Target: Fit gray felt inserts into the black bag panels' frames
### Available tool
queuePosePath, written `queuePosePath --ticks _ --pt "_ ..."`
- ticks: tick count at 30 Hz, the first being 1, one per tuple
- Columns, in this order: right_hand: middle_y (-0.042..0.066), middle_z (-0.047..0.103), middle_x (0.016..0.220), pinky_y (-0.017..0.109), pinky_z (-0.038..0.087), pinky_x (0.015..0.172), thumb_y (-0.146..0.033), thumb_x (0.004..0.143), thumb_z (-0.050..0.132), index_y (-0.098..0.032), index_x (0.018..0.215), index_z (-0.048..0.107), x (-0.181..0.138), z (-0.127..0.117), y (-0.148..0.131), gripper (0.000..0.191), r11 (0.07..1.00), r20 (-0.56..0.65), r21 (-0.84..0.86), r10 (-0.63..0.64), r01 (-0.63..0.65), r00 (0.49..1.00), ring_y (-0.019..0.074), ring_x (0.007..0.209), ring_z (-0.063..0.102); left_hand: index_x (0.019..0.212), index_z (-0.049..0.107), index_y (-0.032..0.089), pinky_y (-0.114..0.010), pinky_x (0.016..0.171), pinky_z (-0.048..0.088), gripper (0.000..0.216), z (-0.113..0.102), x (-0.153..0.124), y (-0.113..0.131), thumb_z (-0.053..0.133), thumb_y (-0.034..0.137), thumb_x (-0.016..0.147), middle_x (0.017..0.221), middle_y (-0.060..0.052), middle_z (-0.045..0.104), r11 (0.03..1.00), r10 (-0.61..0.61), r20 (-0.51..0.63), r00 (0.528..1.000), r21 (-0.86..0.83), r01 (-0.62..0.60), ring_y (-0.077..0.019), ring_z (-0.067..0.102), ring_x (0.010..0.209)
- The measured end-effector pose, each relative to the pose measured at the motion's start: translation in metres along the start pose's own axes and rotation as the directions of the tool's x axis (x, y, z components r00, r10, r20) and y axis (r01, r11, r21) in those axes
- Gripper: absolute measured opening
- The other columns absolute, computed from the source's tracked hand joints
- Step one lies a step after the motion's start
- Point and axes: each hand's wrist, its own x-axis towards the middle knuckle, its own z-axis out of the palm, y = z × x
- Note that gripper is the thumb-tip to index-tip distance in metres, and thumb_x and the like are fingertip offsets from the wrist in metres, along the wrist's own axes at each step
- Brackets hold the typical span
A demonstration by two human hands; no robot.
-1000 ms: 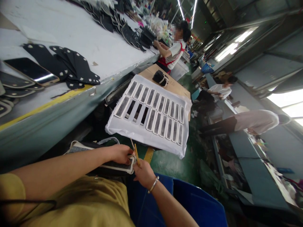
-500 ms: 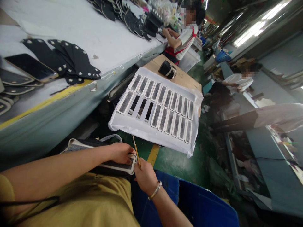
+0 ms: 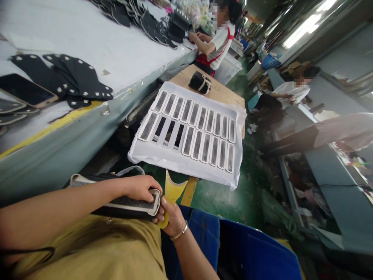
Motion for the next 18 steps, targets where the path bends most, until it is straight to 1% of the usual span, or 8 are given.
queuePosePath --ticks 2,5,9,13,18 --pt "-0.01 0.037 0.05 0.02 0.041 0.045 -0.043 0.068 0.074 -0.018 0.066 0.045 0.0 -0.001 0.003 0.038 1.0 0.007 0.006 -0.013 0.013 1.0 0.0024 0.038 0.03 0.092 0.07 0.02 -0.018 0.063 0.042 0.034 -0.001 0.002 0.002 0.058 0.017 0.061 0.079 0.003 0.069 0.999 -0.019 0.019 1.0 -0.026 0.019 -0.0152 0.059 0.074" --pt "-0.009 0.04 0.05 0.023 0.044 0.048 -0.043 0.066 0.076 -0.018 0.068 0.047 -0.001 -0.005 0.001 0.039 0.999 0.029 -0.047 -0.002 0.004 1.0 0.0035 0.039 0.034 0.093 0.071 0.018 -0.018 0.065 0.043 0.036 -0.001 0.005 0.004 0.058 0.016 0.06 0.082 0.002 0.069 0.998 -0.036 0.046 0.998 -0.049 0.038 -0.016 0.06 0.076" --pt "-0.009 0.043 0.049 0.026 0.046 0.051 -0.044 0.061 0.079 -0.017 0.067 0.048 0.002 -0.01 -0.006 0.041 0.994 0.084 -0.093 0.068 -0.06 0.994 0.0044 0.04 0.038 0.096 0.071 0.018 -0.019 0.068 0.044 0.038 0.003 0.008 0.003 0.057 0.015 0.06 0.087 0.001 0.07 0.997 -0.009 0.063 0.998 -0.072 0.014 -0.0166 0.061 0.078" --pt "-0.008 0.046 0.048 0.026 0.047 0.052 -0.045 0.055 0.082 -0.016 0.066 0.049 0.008 -0.013 -0.011 0.045 0.982 0.133 -0.128 0.158 -0.141 0.978 0.0053 0.041 0.042 0.092 0.071 0.018 -0.018 0.065 0.043 0.035 0.005 0.007 0.002 0.057 0.016 0.061 0.081 0.002 0.069 0.997 -0.005 0.063 0.998 -0.081 0.01 -0.0159 0.06 0.075" --pt "-0.006 0.051 0.05 0.024 0.044 0.048 -0.044 0.051 0.084 -0.014 0.069 0.053 0.012 -0.016 -0.013 0.046 0.974 0.146 -0.151 0.192 -0.17 0.97 0.0066 0.042 0.048 0.091 0.07 0.018 -0.018 0.064 0.043 0.033 0.005 0.007 0.001 0.057 0.016 0.061 0.078 0.003 0.068 0.997 -0.012 0.07 0.997 -0.073 0.017 -0.0157 0.06 0.073"
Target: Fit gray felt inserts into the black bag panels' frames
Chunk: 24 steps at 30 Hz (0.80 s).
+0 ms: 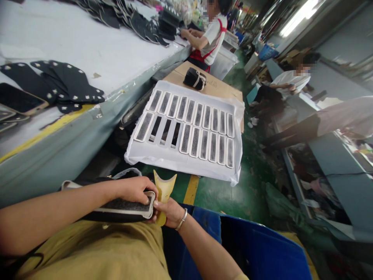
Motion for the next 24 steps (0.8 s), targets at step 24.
queuePosePath --ticks 24 --pt "-0.008 0.039 0.051 0.022 0.033 0.049 -0.026 0.075 0.052 -0.022 0.064 0.037 -0.006 0.042 -0.015 0.019 0.646 -0.348 -0.763 -0.414 0.003 0.841 0.0087 0.048 0.038 0.116 0.052 0.019 -0.025 0.078 0.044 0.042 0.0 -0.006 -0.003 0.053 0.024 0.075 0.104 -0.005 0.066 0.992 -0.052 -0.07 0.996 0.108 0.059 -0.0215 0.061 0.092"
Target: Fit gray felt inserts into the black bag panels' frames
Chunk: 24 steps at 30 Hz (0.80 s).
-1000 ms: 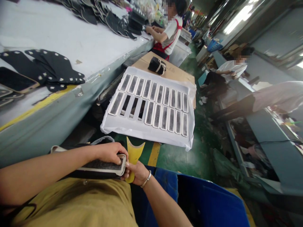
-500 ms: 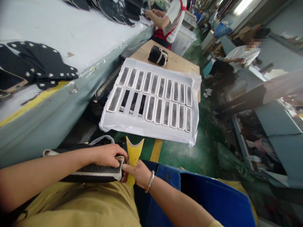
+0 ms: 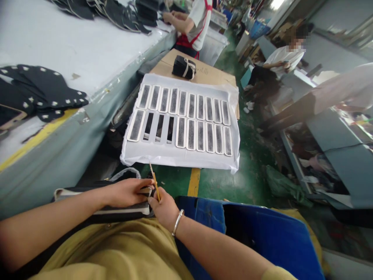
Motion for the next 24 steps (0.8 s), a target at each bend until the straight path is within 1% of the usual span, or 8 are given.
queuePosePath --ticks 3,7,10,13,17,19,21,24 --pt "-0.008 0.036 0.053 0.022 0.03 0.05 -0.025 0.073 0.053 -0.021 0.063 0.036 -0.004 0.007 -0.002 0.02 0.999 -0.122 0.031 -0.02 0.024 0.992 0.0085 0.051 0.035 0.129 0.042 0.016 -0.025 0.087 0.043 0.053 -0.006 -0.003 0.004 0.05 0.021 0.077 0.112 -0.005 0.064 0.996 0.038 0.049 0.998 -0.079 -0.034 -0.0199 0.059 0.101" --pt "-0.009 0.035 0.052 0.021 0.028 0.047 -0.031 0.069 0.06 -0.021 0.063 0.036 -0.005 0.02 0.007 0.027 0.971 -0.245 0.24 0.044 0.017 0.969 0.0072 0.048 0.033 0.138 0.032 0.012 -0.026 0.103 0.033 0.065 -0.004 -0.012 0.01 0.05 0.02 0.076 0.135 -0.009 0.049 0.998 0.036 0.03 0.999 -0.056 -0.034 -0.0197 0.048 0.12" --pt "-0.011 0.034 0.047 0.02 0.024 0.041 -0.04 0.065 0.067 -0.022 0.066 0.034 -0.005 0.024 0.014 0.037 0.89 -0.169 0.456 0.112 -0.023 0.979 0.0059 0.041 0.031 0.138 0.033 0.012 -0.029 0.106 0.03 0.068 0.006 -0.019 0.014 0.05 0.016 0.072 0.141 -0.01 0.042 0.996 -0.021 -0.04 0.999 0.089 0.024 -0.0218 0.043 0.125" --pt "-0.013 0.033 0.047 0.018 0.024 0.037 -0.053 0.065 0.066 -0.023 0.073 0.035 -0.011 0.018 0.017 0.045 0.82 -0.073 0.572 0.073 -0.018 0.995 0.0046 0.037 0.027 0.138 0.034 0.01 -0.028 0.105 0.031 0.071 0.01 -0.02 0.019 0.052 0.016 0.07 0.14 -0.012 0.043 0.99 -0.051 -0.084 0.995 0.123 0.061 -0.0223 0.044 0.125" --pt "-0.013 0.032 0.052 0.017 0.024 0.039 -0.073 0.068 0.053 -0.021 0.091 0.043 -0.024 -0.004 0.023 0.057 0.728 -0.077 0.685 0.016 0.041 0.997 0.0031 0.037 0.022 0.135 0.039 0.01 -0.023 0.101 0.034 0.07 0.005 -0.013 0.026 0.054 0.016 0.067 0.137 -0.01 0.047 0.99 -0.063 -0.069 0.996 0.119 0.071 -0.0207 0.047 0.122" --pt "-0.011 0.033 0.053 0.018 0.025 0.04 -0.079 0.07 0.041 -0.019 0.095 0.047 -0.028 -0.017 0.031 0.065 0.746 -0.079 0.665 0.01 0.045 0.997 0.0037 0.037 0.023 0.13 0.046 0.011 -0.024 0.096 0.039 0.06 0.004 -0.006 0.03 0.055 0.026 0.072 0.131 -0.01 0.053 0.986 -0.088 -0.071 0.994 0.133 0.097 -0.0219 0.051 0.117" --pt "-0.01 0.033 0.053 0.019 0.024 0.041 -0.08 0.073 0.031 -0.018 0.089 0.05 -0.03 -0.03 0.039 0.068 0.804 -0.068 0.595 0.014 0.029 0.998 0.0046 0.038 0.024 0.119 0.057 0.01 -0.028 0.087 0.044 0.053 0.004 0.001 0.033 0.054 0.041 0.076 0.117 -0.013 0.062 0.979 -0.116 -0.061 0.991 0.16 0.124 -0.0254 0.058 0.105" --pt "-0.007 0.032 0.051 0.022 0.025 0.044 -0.077 0.078 0.019 -0.018 0.067 0.048 -0.032 -0.047 0.045 0.067 0.947 -0.083 0.322 0.015 0.013 0.996 0.0072 0.041 0.028 0.101 0.066 0.011 -0.03 0.074 0.045 0.045 0.007 0.009 0.035 0.056 0.045 0.074 0.095 -0.013 0.069 0.975 -0.115 -0.01 0.993 0.192 0.115 -0.0269 0.062 0.088"
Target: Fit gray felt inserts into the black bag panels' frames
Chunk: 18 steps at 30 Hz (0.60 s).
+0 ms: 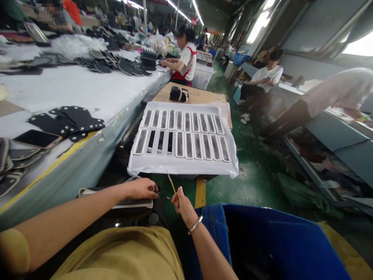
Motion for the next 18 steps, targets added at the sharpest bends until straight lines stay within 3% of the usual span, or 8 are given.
queuePosePath --ticks 2,5,7,9,11,14,18 --pt "-0.003 0.039 0.051 0.024 0.028 0.049 -0.071 0.084 0.016 -0.018 0.059 0.046 0.0 -0.007 -0.006 0.066 0.94 -0.01 -0.338 -0.047 0.041 0.999 0.0101 0.047 0.037 0.098 0.067 0.012 -0.027 0.068 0.043 0.038 0.0 0.002 0.0 0.057 0.039 0.074 0.088 -0.01 0.069 1.0 0.018 0.027 0.999 -0.007 -0.018 -0.0238 0.062 0.082" --pt "0.004 0.056 0.059 0.027 0.03 0.055 -0.059 0.09 0.018 -0.017 0.059 0.052 -0.001 -0.007 -0.025 0.063 0.623 0.024 -0.778 -0.101 0.082 0.995 0.016 0.058 0.051 0.099 0.066 0.015 -0.023 0.062 0.041 0.033 -0.002 0.001 -0.004 0.054 0.034 0.075 0.083 -0.004 0.068 0.997 0.063 0.072 0.995 -0.045 -0.06 -0.0182 0.06 0.075" --pt "0.009 0.063 0.067 0.029 0.032 0.057 -0.055 0.091 0.02 -0.017 0.063 0.057 0.0 -0.001 -0.041 0.06 0.404 0.059 -0.911 -0.073 0.083 0.996 0.0205 0.065 0.058 0.098 0.065 0.018 -0.021 0.063 0.04 0.03 -0.003 0.001 -0.009 0.054 0.032 0.075 0.083 -0.001 0.067 0.994 0.097 0.104 0.99 -0.066 -0.09 -0.0162 0.059 0.075" --pt "0.012 0.067 0.073 0.03 0.035 0.058 -0.052 0.092 0.023 -0.017 0.068 0.06 0.002 0.007 -0.056 0.056 0.266 0.099 -0.958 -0.035 0.105 0.994 0.0244 0.07 0.062 0.096 0.065 0.018 -0.021 0.065 0.04 0.029 -0.003 0.002 -0.015 0.055 0.032 0.073 0.085 -0.001 0.066 0.994 0.096 0.112 0.989 -0.071 -0.088 -0.0167 0.058 0.077" --pt "0.013 0.068 0.078 0.03 0.037 0.059 -0.045 0.092 0.026 -0.016 0.078 0.062 0.004 0.014 -0.069 0.048 0.204 0.136 -0.969 -0.023 0.138 0.99 0.026 0.074 0.064 0.09 0.065 0.016 -0.022 0.063 0.039 0.029 -0.002 0.003 -0.02 0.055 0.034 0.071 0.085 -0.002 0.066 0.996 0.063 0.106 0.992 -0.067 -0.056 -0.0186 0.058 0.077" --pt "0.012 0.069 0.082 0.03 0.04 0.06 -0.034 0.09 0.032 -0.016 0.089 0.06 0.009 0.022 -0.079 0.033 0.184 0.14 -0.972 -0.031 0.144 0.99 0.026 0.078 0.066 0.084 0.066 0.016 -0.024 0.06 0.039 0.03 0.0 0.003 -0.023 0.053 0.04 0.071 0.081 -0.003 0.067 0.997 0.029 0.105 0.994 -0.071 -0.021 -0.0198 0.059 0.074" --pt "0.013 0.069 0.085 0.032 0.044 0.065 -0.034 0.094 0.026 -0.015 0.089 0.06 0.02 0.038 -0.08 0.039 0.175 0.078 -0.981 -0.028 0.081 0.997 0.0264 0.082 0.066 0.088 0.065 0.02 -0.025 0.064 0.04 0.031 0.003 0.002 -0.021 0.054 0.042 0.07 0.09 -0.004 0.068 0.998 -0.012 0.065 0.998 -0.068 0.017 -0.0225 0.06 0.08"
